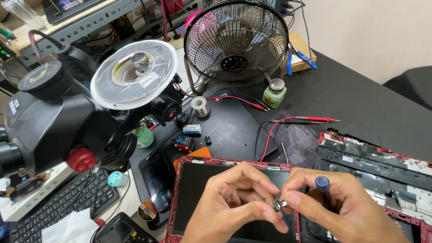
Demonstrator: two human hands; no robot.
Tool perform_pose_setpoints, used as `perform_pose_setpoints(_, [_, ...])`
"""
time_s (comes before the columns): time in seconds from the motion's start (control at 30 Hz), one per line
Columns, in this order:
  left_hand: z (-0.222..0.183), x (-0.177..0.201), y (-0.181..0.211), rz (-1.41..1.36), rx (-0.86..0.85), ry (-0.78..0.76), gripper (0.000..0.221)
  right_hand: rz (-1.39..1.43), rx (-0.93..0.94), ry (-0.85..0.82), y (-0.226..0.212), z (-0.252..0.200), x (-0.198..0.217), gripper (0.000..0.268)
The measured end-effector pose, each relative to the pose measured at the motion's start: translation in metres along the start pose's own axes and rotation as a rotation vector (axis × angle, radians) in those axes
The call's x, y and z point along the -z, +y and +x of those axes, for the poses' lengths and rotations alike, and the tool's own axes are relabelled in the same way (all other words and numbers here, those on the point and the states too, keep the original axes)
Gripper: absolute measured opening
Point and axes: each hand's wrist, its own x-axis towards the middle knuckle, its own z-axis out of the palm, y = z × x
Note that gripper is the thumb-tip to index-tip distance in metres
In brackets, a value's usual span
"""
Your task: The person is repairing a laptop by inspecting and manipulating internal components, including a small circuit board and the display assembly.
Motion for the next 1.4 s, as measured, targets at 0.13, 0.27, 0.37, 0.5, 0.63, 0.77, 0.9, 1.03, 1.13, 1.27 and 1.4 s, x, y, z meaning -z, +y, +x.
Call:
perform_pose_setpoints(0.13, [-0.002, 0.002, -0.001, 0.022, -0.001, 0.008, 0.014, -0.017, -0.021, 0.047, -0.001, 0.000, -0.004, 0.010])
perform_pose_setpoints(0.27, [0.002, 0.003, 0.000, 0.039, -0.015, 0.042, 0.014, -0.197, 0.157, 0.201, -0.003, 0.002, -0.008, 0.006])
perform_pose_setpoints(0.37, [0.005, 0.003, -0.001, 0.020, -0.037, 0.061, 0.016, -0.312, 0.273, 0.289, -0.009, 0.005, -0.013, 0.004])
perform_pose_setpoints(0.5, [0.004, 0.003, 0.001, 0.049, -0.058, 0.090, 0.018, -0.511, 0.525, 0.492, -0.040, 0.003, -0.032, 0.014])
perform_pose_setpoints(0.63, [0.006, 0.003, -0.002, 0.068, -0.061, 0.144, 0.019, -0.835, 0.639, 0.589, -0.037, 0.002, -0.038, 0.022])
perform_pose_setpoints(0.77, [0.007, 0.000, -0.004, 0.071, -0.093, 0.189, 0.018, -1.007, 0.755, 0.560, -0.012, 0.006, -0.024, 0.030])
perform_pose_setpoints(0.9, [0.010, 0.006, -0.012, 0.117, -0.136, 0.217, 0.016, -1.218, 0.709, 0.332, 0.019, 0.012, 0.002, 0.075])
perform_pose_setpoints(1.03, [0.016, 0.015, -0.019, 0.141, -0.148, 0.224, 0.014, -1.184, 0.748, 0.335, 0.022, 0.022, -0.006, 0.076])
perform_pose_setpoints(1.13, [0.018, 0.019, -0.020, 0.196, -0.151, 0.236, 0.013, -1.224, 0.682, 0.386, 0.025, 0.028, -0.012, 0.071])
perform_pose_setpoints(1.27, [0.018, 0.023, -0.019, 0.277, -0.145, 0.225, 0.014, -1.032, 0.701, 0.416, 0.017, 0.038, -0.021, 0.035])
perform_pose_setpoints(1.4, [0.018, 0.024, -0.017, 0.297, -0.142, 0.210, 0.015, -1.001, 0.611, 0.451, 0.003, 0.042, -0.028, 0.022])
